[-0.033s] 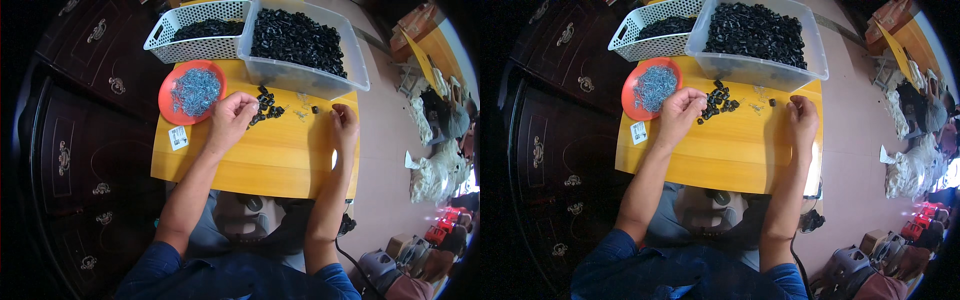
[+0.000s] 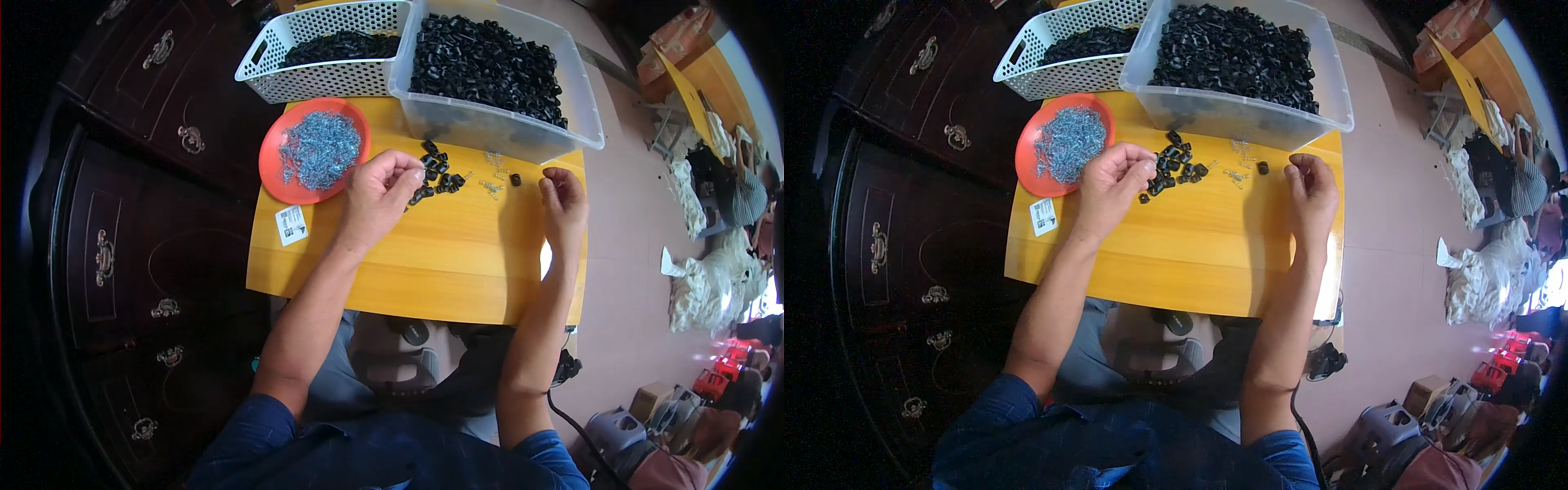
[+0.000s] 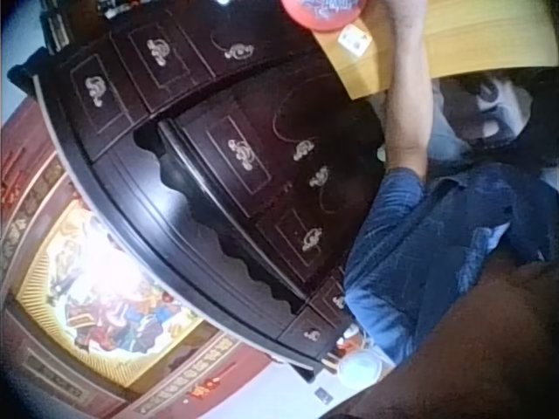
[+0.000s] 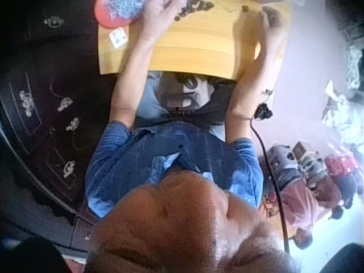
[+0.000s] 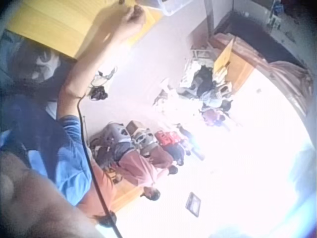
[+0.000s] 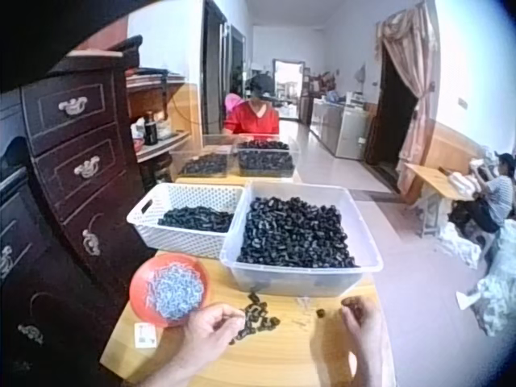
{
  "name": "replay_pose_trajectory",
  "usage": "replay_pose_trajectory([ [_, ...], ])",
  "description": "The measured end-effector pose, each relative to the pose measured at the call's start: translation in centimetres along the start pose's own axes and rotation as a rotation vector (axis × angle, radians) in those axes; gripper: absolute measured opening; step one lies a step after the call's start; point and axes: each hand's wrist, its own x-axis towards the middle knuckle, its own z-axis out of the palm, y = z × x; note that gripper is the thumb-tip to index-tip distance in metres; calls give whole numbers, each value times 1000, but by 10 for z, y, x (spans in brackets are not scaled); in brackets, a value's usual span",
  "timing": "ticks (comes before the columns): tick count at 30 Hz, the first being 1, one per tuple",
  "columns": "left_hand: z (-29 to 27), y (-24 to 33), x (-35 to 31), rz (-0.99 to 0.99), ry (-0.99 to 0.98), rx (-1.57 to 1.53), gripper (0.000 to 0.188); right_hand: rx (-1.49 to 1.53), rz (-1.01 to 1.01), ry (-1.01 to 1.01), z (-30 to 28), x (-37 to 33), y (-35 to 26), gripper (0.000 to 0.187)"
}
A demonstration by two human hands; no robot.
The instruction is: The person assembles small components by inserting metal springs into plastic caps by hand.
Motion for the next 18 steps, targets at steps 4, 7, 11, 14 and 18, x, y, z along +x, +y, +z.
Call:
replay_pose_trajectory([
  [4, 6, 2, -1, 27, -19, -29, 8, 461, -31, -177, 5, -11, -20, 17],
  [7, 13, 5, -3, 37, -20, -61, 8, 577, -145, -388, 15, -22, -35, 23],
  [11, 20, 11, -6, 111, -51, -41, 9, 554, -119, -551, 31, -36, -49, 24],
  [14, 24, 13, -7, 208, -66, 4, 9, 539, -83, -557, 40, -40, -52, 24],
  [18, 28, 14, -7, 259, -67, 22, 9, 459, -125, -575, 43, -42, -50, 23],
])
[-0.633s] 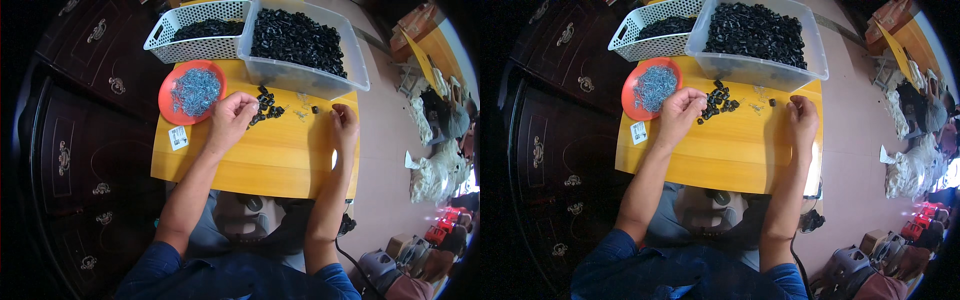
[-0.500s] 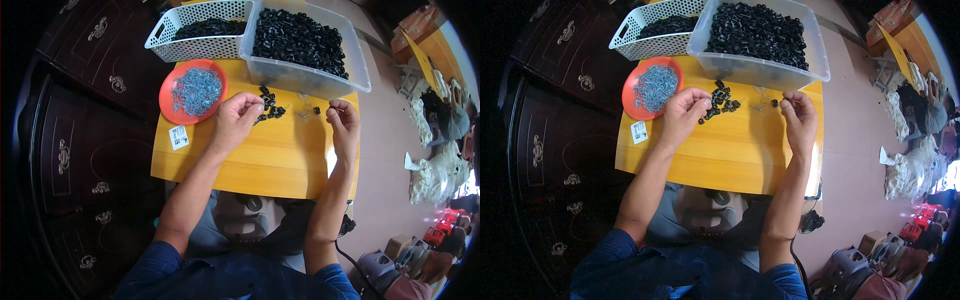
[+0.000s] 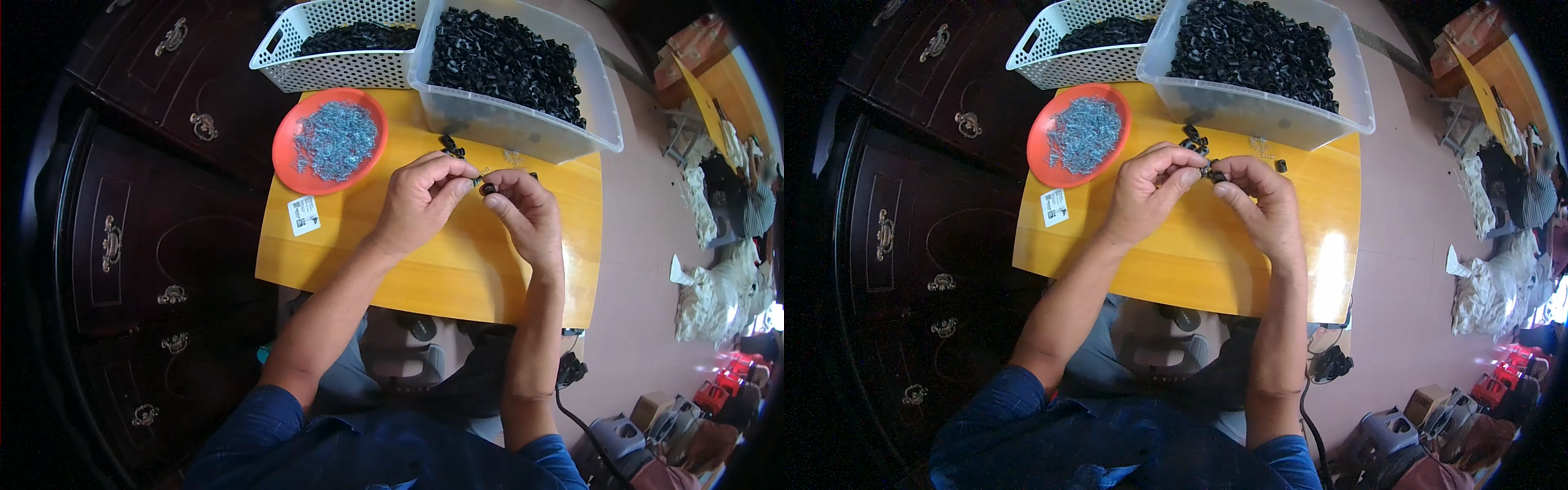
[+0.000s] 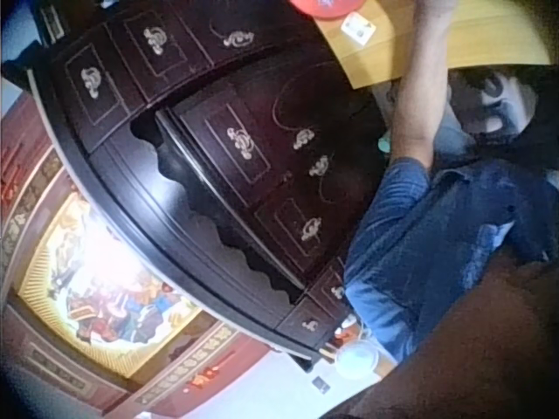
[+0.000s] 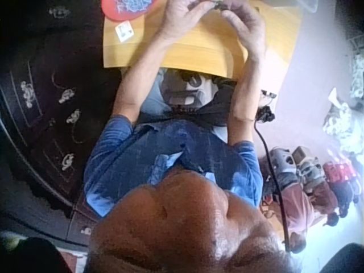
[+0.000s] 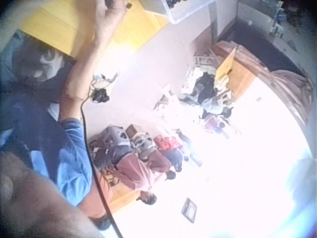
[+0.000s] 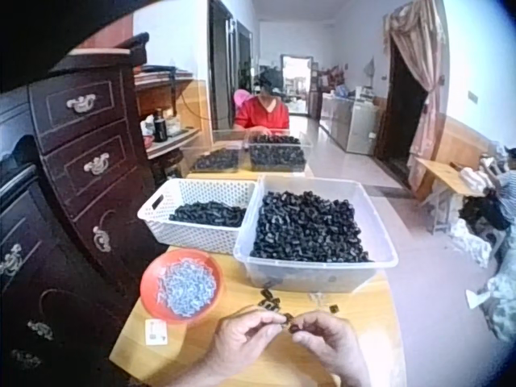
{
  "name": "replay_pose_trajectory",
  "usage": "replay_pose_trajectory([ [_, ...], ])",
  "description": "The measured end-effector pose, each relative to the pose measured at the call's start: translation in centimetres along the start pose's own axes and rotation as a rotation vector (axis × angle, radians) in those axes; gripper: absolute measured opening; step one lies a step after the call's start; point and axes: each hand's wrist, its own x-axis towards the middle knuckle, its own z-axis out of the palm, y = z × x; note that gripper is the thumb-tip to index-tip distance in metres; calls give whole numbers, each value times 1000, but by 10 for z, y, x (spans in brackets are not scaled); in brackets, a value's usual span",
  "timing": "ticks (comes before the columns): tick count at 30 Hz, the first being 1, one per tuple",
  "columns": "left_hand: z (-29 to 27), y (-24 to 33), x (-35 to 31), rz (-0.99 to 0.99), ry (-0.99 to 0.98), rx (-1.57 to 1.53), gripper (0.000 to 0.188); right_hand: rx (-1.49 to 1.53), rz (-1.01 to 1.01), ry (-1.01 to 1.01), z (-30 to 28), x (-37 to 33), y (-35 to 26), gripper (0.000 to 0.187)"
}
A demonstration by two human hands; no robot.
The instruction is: The person assembles small components by inserting metal springs into plastic caps by hand.
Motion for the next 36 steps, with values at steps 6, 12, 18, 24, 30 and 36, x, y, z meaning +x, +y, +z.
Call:
replay_pose_trajectory([
  [6, 1, 4, 1, 79, -18, 68, 9, 30, 30, 12, 4, -4, 5, 20],
  [12, 1, 5, 0, 122, -74, 122, 10, 87, 16, 3, 2, -6, 5, 18],
  [18, -1, 6, 2, 263, -75, 182, 18, 207, 57, 31, 7, -8, 3, 16],
  [24, -18, 8, -2, 25, -56, 3, 22, 291, 76, 40, 7, -5, 3, 17],
  [30, -57, 2, 5, 10, -23, 257, 16, 471, 43, 115, -2, -3, 0, 16],
  [36, -60, 3, -10, -76, -309, 662, 19, 500, 31, 146, -5, -2, -1, 17],
])
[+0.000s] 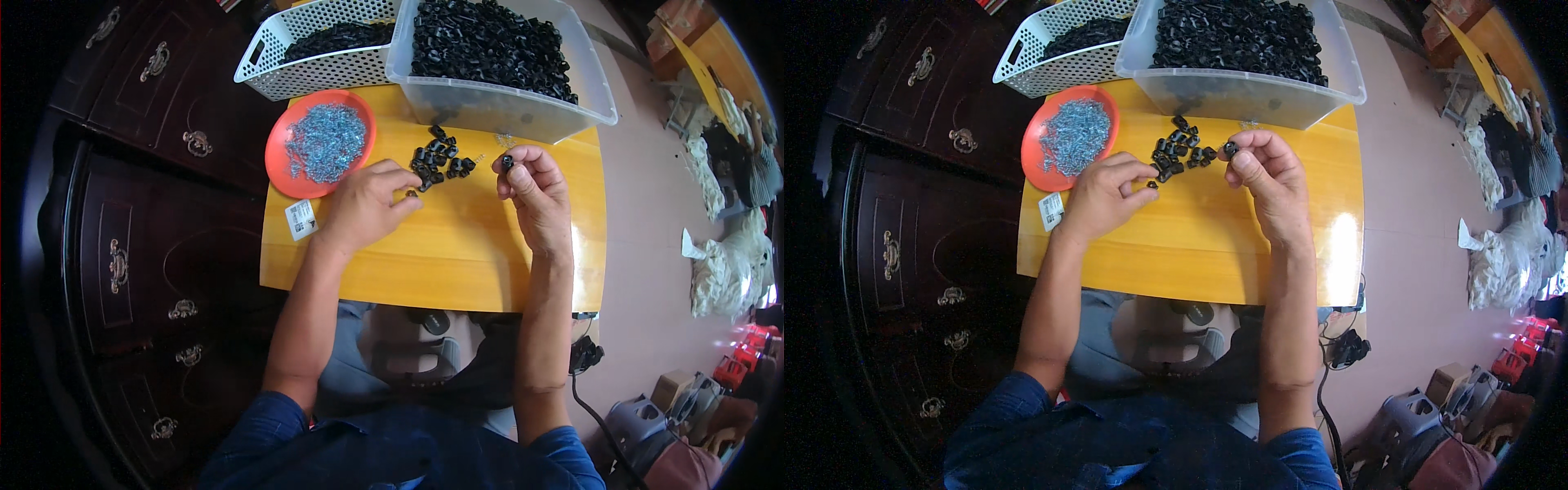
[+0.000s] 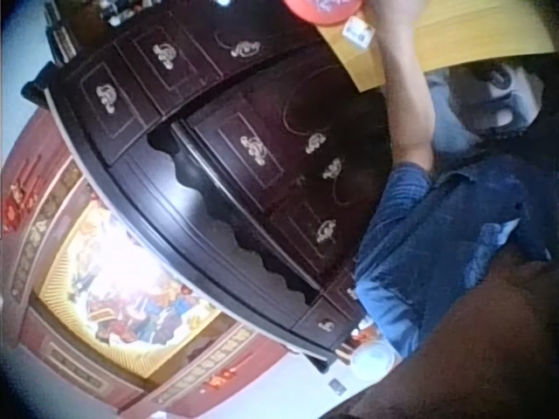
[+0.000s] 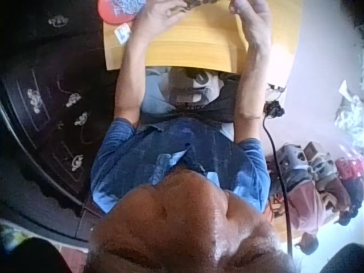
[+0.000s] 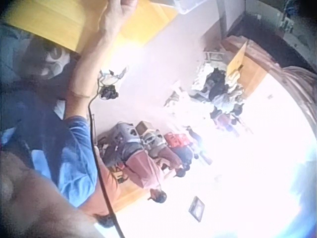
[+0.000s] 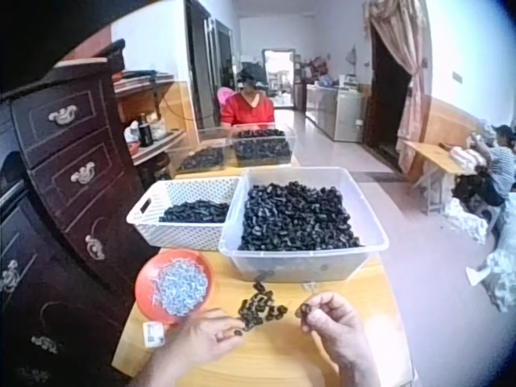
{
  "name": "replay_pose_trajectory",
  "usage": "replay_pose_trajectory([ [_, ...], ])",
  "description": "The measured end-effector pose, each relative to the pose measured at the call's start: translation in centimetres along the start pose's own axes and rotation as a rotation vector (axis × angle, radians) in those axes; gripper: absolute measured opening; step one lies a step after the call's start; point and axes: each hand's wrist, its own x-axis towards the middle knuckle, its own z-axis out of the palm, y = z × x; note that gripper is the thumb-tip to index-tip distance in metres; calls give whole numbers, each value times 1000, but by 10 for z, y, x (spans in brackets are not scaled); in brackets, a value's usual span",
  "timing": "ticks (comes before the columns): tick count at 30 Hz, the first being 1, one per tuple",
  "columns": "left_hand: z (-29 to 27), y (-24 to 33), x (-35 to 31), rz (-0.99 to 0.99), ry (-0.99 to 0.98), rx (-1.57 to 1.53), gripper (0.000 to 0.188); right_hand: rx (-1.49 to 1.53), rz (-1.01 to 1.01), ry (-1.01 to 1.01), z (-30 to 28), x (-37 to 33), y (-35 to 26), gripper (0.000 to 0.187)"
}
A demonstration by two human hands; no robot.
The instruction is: The person assembles small components by inserting metal springs into plastic caps by hand.
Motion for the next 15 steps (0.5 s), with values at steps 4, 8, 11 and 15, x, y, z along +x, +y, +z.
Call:
replay_pose_trajectory([
  [4, 5, -1, -2, 69, 1, 84, 23, -16, 0, -1, 3, 1, -1, 17],
  [8, 7, -6, -3, 57, -66, 165, 18, -3, -9, -5, 4, 3, -1, 17],
  [11, 12, -8, -6, 96, -44, 207, 13, -33, -21, -20, 3, 3, 0, 16],
  [15, 16, -9, -10, 96, -41, 263, 10, 1, -41, -18, 3, -4, 0, 14],
])
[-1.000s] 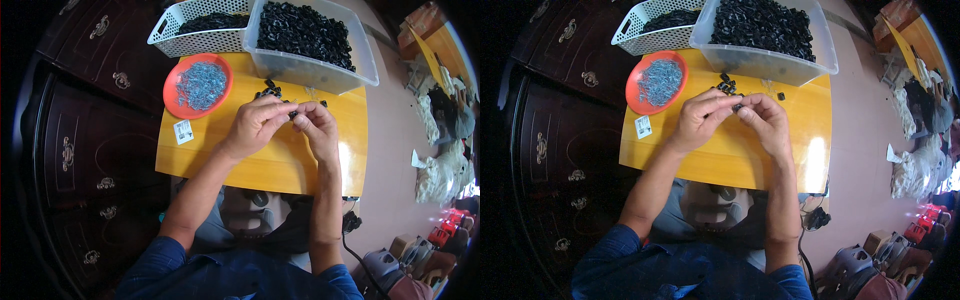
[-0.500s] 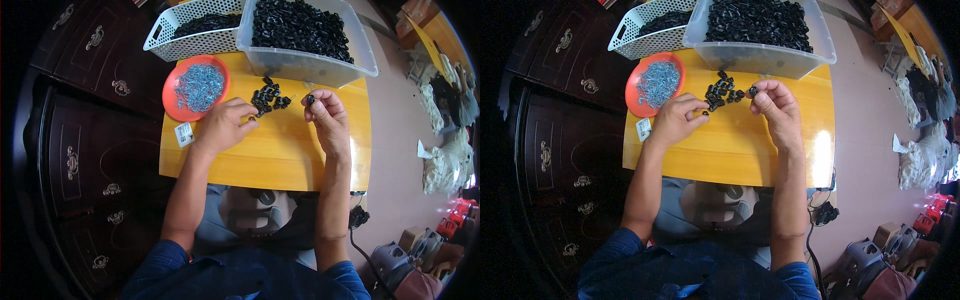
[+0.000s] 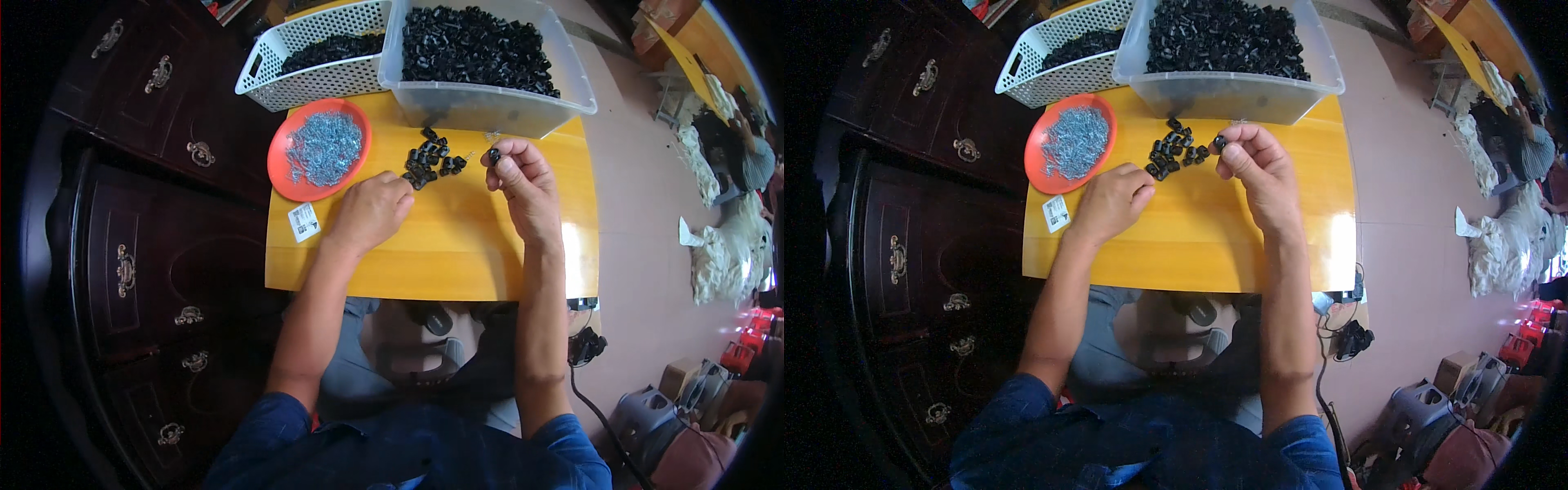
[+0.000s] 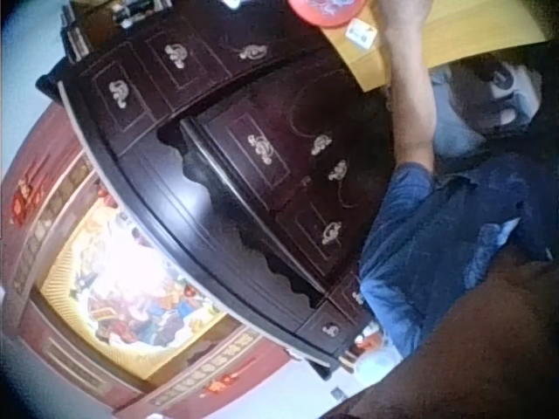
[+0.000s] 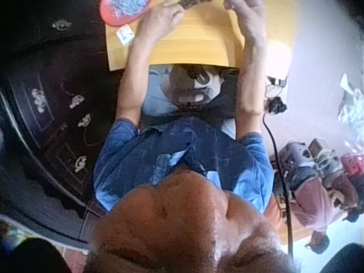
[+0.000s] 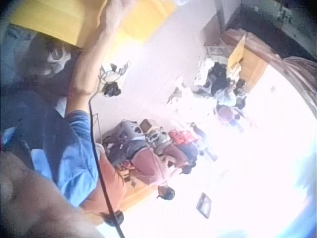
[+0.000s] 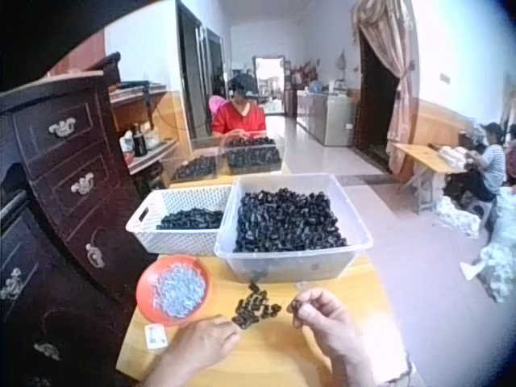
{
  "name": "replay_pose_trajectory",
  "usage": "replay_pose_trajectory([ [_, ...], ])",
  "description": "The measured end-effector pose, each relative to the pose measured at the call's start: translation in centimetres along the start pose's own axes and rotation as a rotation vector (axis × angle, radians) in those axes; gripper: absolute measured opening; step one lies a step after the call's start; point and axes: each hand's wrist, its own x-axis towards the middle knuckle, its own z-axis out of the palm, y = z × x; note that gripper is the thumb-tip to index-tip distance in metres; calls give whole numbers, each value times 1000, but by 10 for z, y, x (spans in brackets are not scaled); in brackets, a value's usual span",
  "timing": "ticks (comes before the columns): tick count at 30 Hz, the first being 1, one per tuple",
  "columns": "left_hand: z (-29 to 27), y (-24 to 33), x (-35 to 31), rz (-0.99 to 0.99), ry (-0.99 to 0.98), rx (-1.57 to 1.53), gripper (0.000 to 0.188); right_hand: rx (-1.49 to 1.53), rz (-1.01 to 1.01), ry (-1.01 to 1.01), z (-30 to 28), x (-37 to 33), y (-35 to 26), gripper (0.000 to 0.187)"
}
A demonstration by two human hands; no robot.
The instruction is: The person assembles small components by inserting metal springs into plastic caps by hand.
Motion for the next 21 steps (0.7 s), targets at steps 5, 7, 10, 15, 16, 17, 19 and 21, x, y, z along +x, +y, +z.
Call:
replay_pose_trajectory([
  [5, -4, 14, -35, -257, 99, -672, 11, -50, 1, 13, 13, -43, -3, 14],
  [7, -7, 26, -57, -312, 116, -884, 12, -78, 40, 12, 25, -72, -1, 13],
  [10, -17, 47, -90, -330, 166, -1149, 17, -25, 67, -41, 47, -115, -2, 15],
  [15, -49, 89, -134, -322, 141, -1241, 26, 38, 85, -41, 86, -170, -15, 16],
  [16, -55, 98, -143, -309, 142, -1279, 21, 26, 74, -28, 93, -180, -19, 16],
  [17, -60, 108, -152, -314, 135, -1273, 21, 17, 65, -12, 100, -191, -22, 16],
  [19, -68, 125, -169, -256, 159, -1387, 16, -15, 52, -18, 110, -209, -29, 16],
  [21, -73, 138, -182, -246, 161, -1366, 12, -42, 17, -41, 120, -224, -35, 16],
])
